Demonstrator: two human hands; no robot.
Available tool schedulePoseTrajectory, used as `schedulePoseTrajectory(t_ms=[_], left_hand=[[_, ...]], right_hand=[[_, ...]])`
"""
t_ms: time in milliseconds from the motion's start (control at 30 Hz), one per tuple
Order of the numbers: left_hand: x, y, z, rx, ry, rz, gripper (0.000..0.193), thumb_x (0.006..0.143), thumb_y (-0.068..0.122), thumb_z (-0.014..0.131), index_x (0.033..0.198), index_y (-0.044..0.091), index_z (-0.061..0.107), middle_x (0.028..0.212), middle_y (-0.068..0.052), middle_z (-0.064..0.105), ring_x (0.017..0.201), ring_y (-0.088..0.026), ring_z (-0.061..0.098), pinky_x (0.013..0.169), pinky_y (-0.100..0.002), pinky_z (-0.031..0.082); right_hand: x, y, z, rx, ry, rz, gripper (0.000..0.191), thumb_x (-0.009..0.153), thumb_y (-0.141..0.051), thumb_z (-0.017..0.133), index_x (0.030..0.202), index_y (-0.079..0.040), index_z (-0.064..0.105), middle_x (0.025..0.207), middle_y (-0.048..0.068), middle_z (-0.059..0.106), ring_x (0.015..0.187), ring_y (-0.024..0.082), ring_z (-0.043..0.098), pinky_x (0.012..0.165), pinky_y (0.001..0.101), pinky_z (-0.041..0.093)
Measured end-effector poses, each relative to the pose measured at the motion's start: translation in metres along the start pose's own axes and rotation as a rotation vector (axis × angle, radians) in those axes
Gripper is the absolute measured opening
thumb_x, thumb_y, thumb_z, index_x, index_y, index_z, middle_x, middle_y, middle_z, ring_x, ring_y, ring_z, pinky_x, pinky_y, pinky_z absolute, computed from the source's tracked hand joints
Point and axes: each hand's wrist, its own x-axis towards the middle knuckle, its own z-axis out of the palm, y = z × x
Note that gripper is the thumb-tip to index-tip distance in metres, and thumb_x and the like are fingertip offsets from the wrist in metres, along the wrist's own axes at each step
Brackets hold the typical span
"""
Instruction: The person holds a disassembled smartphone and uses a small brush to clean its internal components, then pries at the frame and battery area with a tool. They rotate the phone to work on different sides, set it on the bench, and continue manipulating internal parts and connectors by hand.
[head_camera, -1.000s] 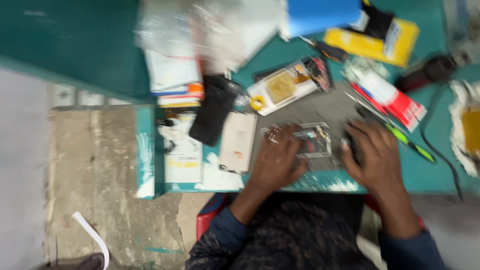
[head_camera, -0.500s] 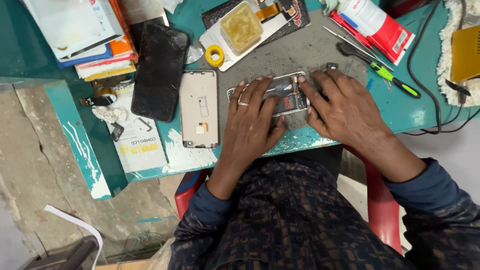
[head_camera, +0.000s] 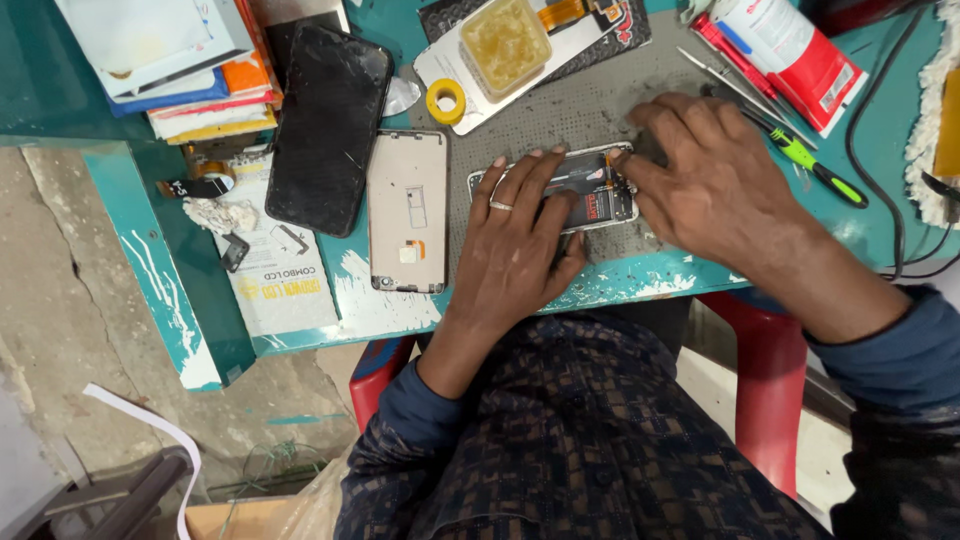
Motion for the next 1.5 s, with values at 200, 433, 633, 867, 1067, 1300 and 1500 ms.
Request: schedulePoseTrajectory(t_ms=[200,433,633,867,1067,1300,1500], left_hand=[[0.000,0.002,-0.004,0.002,-0.015,-0.010,0.027,0.093,0.024,0.071,0.112,0.005,0.065,0.151,-0.017,0.052,0.144,-0.032,0.047,0.127,-0.053,0.030],[0.000,0.002,-0.003,0.018,-0.013,-0.009,0.026,0.093,0.024,0.072,0.108,0.005,0.064,0.150,-0.017,0.051,0.144,-0.033,0.046,0.127,-0.054,0.029],[0.000,0.000,-0.002,0.001,0.010,0.015,0.025,0.093,0.023,0.071,0.107,0.004,0.062,0.150,-0.018,0.050,0.144,-0.033,0.045,0.127,-0.055,0.027],[-0.001,-0.001,-0.005,0.010,-0.017,0.001,0.025,0.092,0.022,0.072,0.106,0.004,0.062,0.150,-0.018,0.051,0.144,-0.034,0.045,0.127,-0.055,0.028],[-0.001,0.000,-0.006,0.009,-0.008,0.012,0.026,0.092,0.023,0.072,0.109,0.004,0.063,0.150,-0.018,0.051,0.144,-0.035,0.045,0.127,-0.055,0.028],[0.001,0.000,-0.005,-0.001,0.002,0.011,0.027,0.091,0.022,0.073,0.110,0.004,0.064,0.150,-0.018,0.051,0.143,-0.036,0.046,0.127,-0.055,0.029],[0.001,0.000,-0.011,-0.011,-0.006,0.003,0.028,0.090,0.021,0.074,0.110,0.004,0.064,0.149,-0.018,0.053,0.143,-0.035,0.048,0.126,-0.056,0.030]], right_hand=[[-0.003,-0.007,-0.004,-0.163,-0.027,-0.096,0.034,0.089,-0.019,0.065,0.117,-0.003,0.073,0.148,0.017,0.058,0.137,0.029,0.053,0.112,0.0410,0.043],[-0.001,-0.014,-0.004,-0.312,-0.060,-0.127,0.036,0.089,-0.022,0.063,0.119,-0.003,0.071,0.151,0.017,0.056,0.138,0.027,0.053,0.110,0.0393,0.045],[-0.024,0.014,-0.013,0.492,0.231,0.211,0.052,0.084,0.002,0.068,0.135,-0.002,0.061,0.149,0.020,0.056,0.129,0.035,0.056,0.108,0.0488,0.049],[-0.057,0.006,-0.001,0.540,0.170,0.385,0.090,0.079,-0.023,0.086,0.155,-0.004,0.040,0.140,0.017,0.063,0.118,0.036,0.061,0.101,0.0462,0.052],[-0.053,0.010,0.007,0.414,0.123,0.335,0.093,0.084,-0.027,0.089,0.159,-0.005,0.039,0.142,0.014,0.067,0.118,0.035,0.064,0.099,0.0446,0.055],[-0.052,0.016,0.012,0.403,0.207,0.266,0.069,0.080,-0.025,0.094,0.132,-0.004,0.054,0.130,0.018,0.069,0.115,0.034,0.069,0.098,0.0432,0.059],[-0.067,0.003,0.046,1.934,0.845,0.514,0.074,0.090,-0.056,0.082,0.135,-0.005,0.052,0.131,0.018,0.067,0.113,0.024,0.067,0.096,0.0334,0.056]])
